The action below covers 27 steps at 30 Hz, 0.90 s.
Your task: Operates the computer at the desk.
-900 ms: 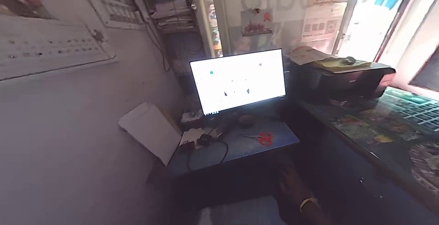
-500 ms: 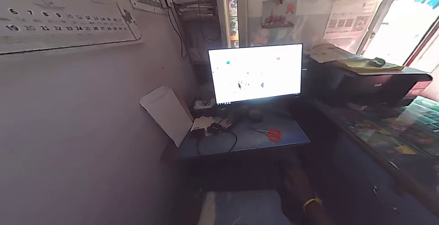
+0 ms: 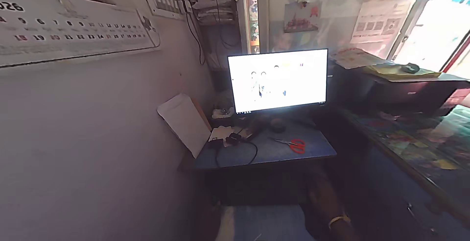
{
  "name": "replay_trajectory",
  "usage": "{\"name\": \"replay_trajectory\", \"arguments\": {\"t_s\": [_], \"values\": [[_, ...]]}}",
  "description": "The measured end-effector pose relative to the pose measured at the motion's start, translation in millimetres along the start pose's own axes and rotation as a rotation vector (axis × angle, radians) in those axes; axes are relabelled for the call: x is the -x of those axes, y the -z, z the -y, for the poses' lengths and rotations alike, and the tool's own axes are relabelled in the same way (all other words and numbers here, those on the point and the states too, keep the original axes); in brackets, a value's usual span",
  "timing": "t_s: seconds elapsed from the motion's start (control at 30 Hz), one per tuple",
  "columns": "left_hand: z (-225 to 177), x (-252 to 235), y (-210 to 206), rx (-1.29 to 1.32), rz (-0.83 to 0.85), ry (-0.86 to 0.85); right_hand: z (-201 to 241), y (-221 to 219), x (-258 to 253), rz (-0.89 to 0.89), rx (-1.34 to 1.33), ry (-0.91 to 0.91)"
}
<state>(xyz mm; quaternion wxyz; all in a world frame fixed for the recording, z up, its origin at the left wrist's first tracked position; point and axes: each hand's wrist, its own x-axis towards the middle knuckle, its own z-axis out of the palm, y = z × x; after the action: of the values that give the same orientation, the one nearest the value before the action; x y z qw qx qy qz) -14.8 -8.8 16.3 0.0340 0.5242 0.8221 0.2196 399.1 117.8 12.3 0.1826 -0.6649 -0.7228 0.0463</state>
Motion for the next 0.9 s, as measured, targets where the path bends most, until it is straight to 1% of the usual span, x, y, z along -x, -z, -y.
{"name": "replay_trajectory", "arguments": {"t_s": [0.1,0.27,0.3,0.4,0.5,0.6,0.73,0.83,0.9], "values": [[10,-2,-15,0.026,-0.065,0.003,-1,-2,-1,-0.008,-0.01,0.012],[6,-1,-11,0.097,-0.056,0.007,-6,-8,0,0.071,0.034,0.075],[6,-1,-9,0.093,-0.036,0.004,-8,-10,0,0.049,0.045,0.101],[28,-8,-34,0.032,-0.113,-0.053,-12,-14,0,-0.018,0.052,0.164],[29,-6,-32,0.037,-0.063,-0.029,-12,-16,0,-0.056,0.031,0.195],[30,-4,-33,0.037,-0.08,-0.033,-14,-18,-1,-0.058,0.011,0.206],[20,-2,-26,0.055,-0.054,-0.04,-15,-15,0,-0.028,0.031,0.193],[-5,3,-2,0.101,0.061,0.035,-14,-13,4,-0.051,0.006,0.196],[-7,3,-1,0.122,0.063,0.049,-12,-9,6,-0.028,-0.01,0.181]]}}
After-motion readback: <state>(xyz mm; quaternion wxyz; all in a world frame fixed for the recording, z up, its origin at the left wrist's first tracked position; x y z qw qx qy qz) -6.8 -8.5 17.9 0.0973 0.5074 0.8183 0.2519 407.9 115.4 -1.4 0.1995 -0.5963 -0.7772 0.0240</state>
